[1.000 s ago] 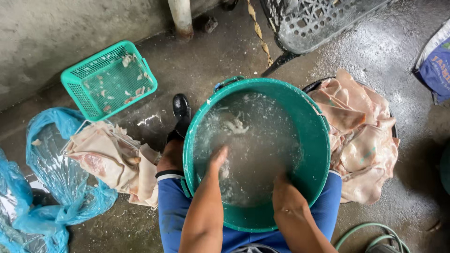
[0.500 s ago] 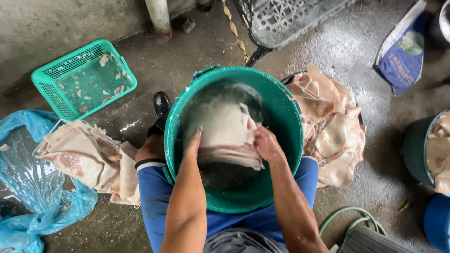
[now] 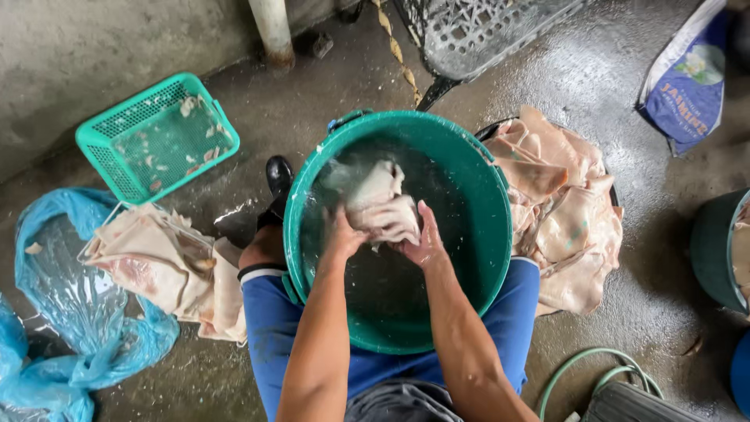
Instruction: The person is washing pieces of animal skin by hand in a bucket of water and moving them into a basin.
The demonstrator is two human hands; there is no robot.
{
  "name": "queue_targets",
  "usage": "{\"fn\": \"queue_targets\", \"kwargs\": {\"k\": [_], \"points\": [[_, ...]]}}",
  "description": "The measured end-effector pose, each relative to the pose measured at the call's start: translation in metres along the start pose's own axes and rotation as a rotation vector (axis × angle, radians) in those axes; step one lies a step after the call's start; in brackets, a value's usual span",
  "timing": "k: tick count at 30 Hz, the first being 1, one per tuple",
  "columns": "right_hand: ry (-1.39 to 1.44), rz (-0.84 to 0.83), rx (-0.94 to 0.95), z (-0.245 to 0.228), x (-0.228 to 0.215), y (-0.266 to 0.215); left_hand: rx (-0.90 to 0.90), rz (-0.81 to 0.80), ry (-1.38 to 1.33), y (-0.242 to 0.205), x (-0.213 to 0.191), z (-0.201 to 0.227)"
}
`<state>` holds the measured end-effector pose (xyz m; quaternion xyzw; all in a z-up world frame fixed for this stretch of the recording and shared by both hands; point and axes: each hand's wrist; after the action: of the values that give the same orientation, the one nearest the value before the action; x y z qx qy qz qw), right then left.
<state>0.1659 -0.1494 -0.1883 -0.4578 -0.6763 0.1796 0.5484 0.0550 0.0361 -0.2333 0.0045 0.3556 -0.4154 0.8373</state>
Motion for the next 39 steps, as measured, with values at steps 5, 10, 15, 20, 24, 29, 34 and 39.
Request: {"fn": "queue_targets", "kwargs": {"k": [5, 10, 15, 20, 24, 29, 34, 39], "points": [[-0.287, 0.195, -0.333, 0.043, 0.016, 0.031, -0.064, 0.180, -0.280, 0.027, 0.026, -0.021], [-0.535, 0.478, -0.490, 0.069, 0.043, 0.053, -0.030, 0.123, -0.296, 0.035, 0.047, -0.067], [-0.581, 0.494, -0.454, 0.052, 0.029, 0.065, -0.092, 0.063, -0.102, 0.033, 0.057, -0.067], [-0.736, 0.514, -0.458, 0.066, -0.004, 0.101, 0.035, 0.125, 0.014, 0.032, 0.036, -0.043], [-0.689, 0.655, -0.181, 0.077, -0.020, 0.135, 0.023, 0.013, 0.227, 0.034, 0.025, -0.032], [-0.641, 0.532, -0.151, 0.078, -0.041, 0.134, 0.206, 0.075, 0.140, 0.031, 0.056, -0.030], [-0.425, 0.535, -0.107, 0.069, -0.056, 0.094, 0.283, 0.160, 0.074, 0.059, 0.050, -0.031], [-0.346, 0.522, -0.071, 0.049, -0.051, 0.005, 0.160, 0.075, -0.178, 0.102, 0.011, -0.036]]}}
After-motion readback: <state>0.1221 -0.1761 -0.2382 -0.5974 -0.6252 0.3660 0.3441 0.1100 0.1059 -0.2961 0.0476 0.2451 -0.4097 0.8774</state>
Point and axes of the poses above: each hand's wrist, its own y-axis towards the middle knuckle, its own x-axis out of the palm, z = x × y, and after that the axes turned 8 degrees about z, right-handed
